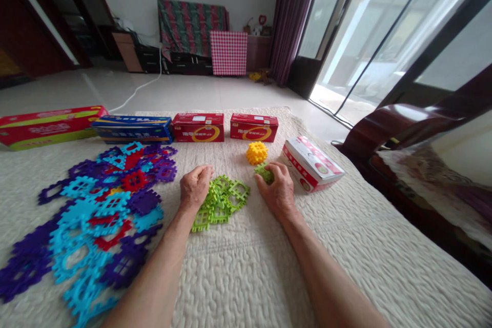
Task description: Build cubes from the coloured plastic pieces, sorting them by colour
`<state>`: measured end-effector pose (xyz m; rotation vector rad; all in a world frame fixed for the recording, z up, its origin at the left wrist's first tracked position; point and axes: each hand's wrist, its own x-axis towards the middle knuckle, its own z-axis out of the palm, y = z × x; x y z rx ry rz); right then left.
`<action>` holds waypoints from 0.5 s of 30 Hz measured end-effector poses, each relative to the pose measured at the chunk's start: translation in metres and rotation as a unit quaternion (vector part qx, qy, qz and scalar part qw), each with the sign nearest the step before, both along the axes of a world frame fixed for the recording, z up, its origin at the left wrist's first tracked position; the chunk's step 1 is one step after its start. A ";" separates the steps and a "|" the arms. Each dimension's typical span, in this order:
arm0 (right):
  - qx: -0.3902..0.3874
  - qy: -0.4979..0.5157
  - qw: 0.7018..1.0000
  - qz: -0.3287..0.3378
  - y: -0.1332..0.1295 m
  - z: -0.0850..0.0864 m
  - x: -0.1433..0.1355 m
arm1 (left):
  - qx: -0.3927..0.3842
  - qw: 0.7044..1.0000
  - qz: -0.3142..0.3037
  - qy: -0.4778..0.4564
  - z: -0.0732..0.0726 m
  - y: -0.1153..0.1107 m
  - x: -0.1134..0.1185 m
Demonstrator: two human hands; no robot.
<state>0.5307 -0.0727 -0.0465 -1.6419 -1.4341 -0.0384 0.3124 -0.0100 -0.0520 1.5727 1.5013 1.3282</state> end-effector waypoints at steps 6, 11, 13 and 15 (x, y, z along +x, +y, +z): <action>-0.062 -0.031 0.997 -0.023 0.001 -0.004 0.002 | 0.000 1.000 -0.006 -0.005 -0.004 0.003 -0.001; -0.086 -0.055 0.995 -0.009 -0.003 -0.001 -0.001 | 0.001 1.000 -0.001 -0.003 -0.003 0.002 0.000; -0.096 -0.060 0.993 -0.015 -0.003 -0.001 -0.001 | -0.001 1.000 -0.004 -0.007 -0.002 0.001 0.000; -0.104 -0.062 0.992 -0.020 -0.002 -0.002 -0.001 | 0.000 1.000 -0.004 -0.007 -0.002 0.001 0.000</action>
